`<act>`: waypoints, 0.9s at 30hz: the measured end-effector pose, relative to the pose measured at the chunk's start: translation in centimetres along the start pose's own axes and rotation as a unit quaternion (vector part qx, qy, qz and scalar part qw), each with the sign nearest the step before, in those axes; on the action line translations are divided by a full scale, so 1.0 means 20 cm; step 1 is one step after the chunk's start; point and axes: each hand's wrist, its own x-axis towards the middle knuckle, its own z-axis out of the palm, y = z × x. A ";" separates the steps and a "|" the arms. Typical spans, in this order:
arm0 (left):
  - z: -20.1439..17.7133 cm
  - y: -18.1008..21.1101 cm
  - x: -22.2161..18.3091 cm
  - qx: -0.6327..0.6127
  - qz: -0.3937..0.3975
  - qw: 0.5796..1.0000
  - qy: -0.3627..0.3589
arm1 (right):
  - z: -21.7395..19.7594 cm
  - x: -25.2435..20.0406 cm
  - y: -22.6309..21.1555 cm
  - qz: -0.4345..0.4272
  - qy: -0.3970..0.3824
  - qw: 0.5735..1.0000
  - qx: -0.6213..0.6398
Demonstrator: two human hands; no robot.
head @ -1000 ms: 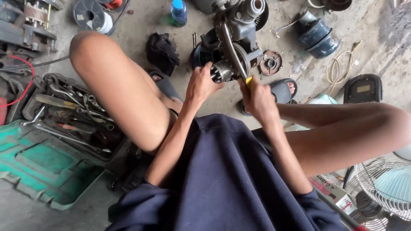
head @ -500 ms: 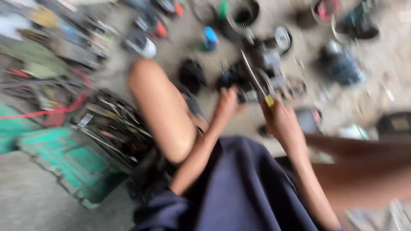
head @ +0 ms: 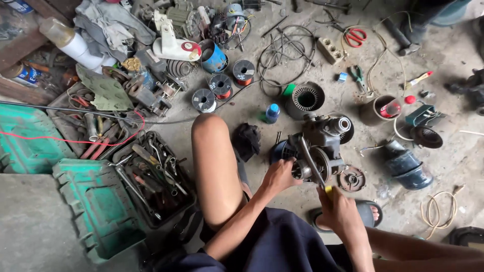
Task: A person is sitting on the floor using a screwdriver to scrape and clean the internal components of a disassembled motor.
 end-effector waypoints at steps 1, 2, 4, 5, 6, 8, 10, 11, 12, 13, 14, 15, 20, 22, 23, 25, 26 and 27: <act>-0.04 0.04 0.00 -0.003 0.002 1.000 0.001 | -0.02 -0.03 0.01 0.000 0.002 1.000 -0.003; -0.08 0.07 0.00 -0.055 -0.010 0.998 0.004 | -0.03 -0.07 0.03 0.009 -0.005 1.000 0.000; -0.11 0.09 -0.01 -0.107 -0.021 0.994 0.005 | -0.06 -0.11 0.02 0.019 -0.012 1.000 0.004; -0.11 0.09 -0.01 -0.101 -0.027 0.995 -0.007 | -0.07 -0.11 0.01 0.028 -0.013 0.999 0.014; -0.10 0.09 -0.01 -0.094 -0.033 0.995 -0.020 | -0.08 -0.11 0.00 0.037 -0.015 0.999 0.024; -0.24 0.16 -0.02 -0.065 -0.004 0.998 -0.014 | -0.11 -0.11 -0.01 0.060 -0.032 0.997 0.024; -0.44 0.27 -0.02 -0.038 0.026 0.999 -0.006 | -0.18 -0.12 -0.06 0.083 -0.049 0.995 0.023; -0.57 0.35 -0.03 -0.023 0.053 0.998 0.004 | -0.22 -0.14 -0.11 0.115 -0.066 0.989 0.060; -0.71 0.42 -0.04 -0.007 0.079 0.997 0.015 | -0.27 -0.15 -0.16 0.146 -0.084 0.981 0.098; -0.69 0.42 -0.04 -0.009 0.079 0.997 0.015 | -0.27 -0.14 -0.13 0.146 -0.083 0.981 0.096; -0.67 0.41 -0.05 0.003 0.080 0.997 0.002 | -0.26 -0.14 -0.09 0.144 -0.074 0.983 0.082; -0.65 0.41 -0.06 0.015 0.080 0.997 -0.011 | -0.25 -0.15 -0.05 0.142 -0.064 0.985 0.069; -0.74 0.48 -0.14 0.055 0.192 0.980 -0.014 | -0.29 -0.17 -0.06 0.165 -0.037 0.978 0.122; -0.79 0.55 -0.18 0.044 0.240 0.970 -0.005 | -0.29 -0.19 -0.05 0.206 -0.033 0.968 0.141; -0.80 0.58 -0.21 0.039 0.289 0.957 0.002 | -0.30 -0.20 -0.05 0.182 -0.044 0.970 0.154; -0.82 0.59 -0.22 0.023 0.358 0.933 0.004 | -0.29 -0.20 -0.06 0.172 -0.036 0.969 0.172; -0.82 0.59 -0.23 0.024 0.356 0.934 0.011 | -0.28 -0.20 -0.06 0.158 -0.042 0.972 0.170; -0.82 0.59 -0.24 0.025 0.354 0.935 0.019 | -0.26 -0.19 -0.06 0.144 -0.047 0.974 0.168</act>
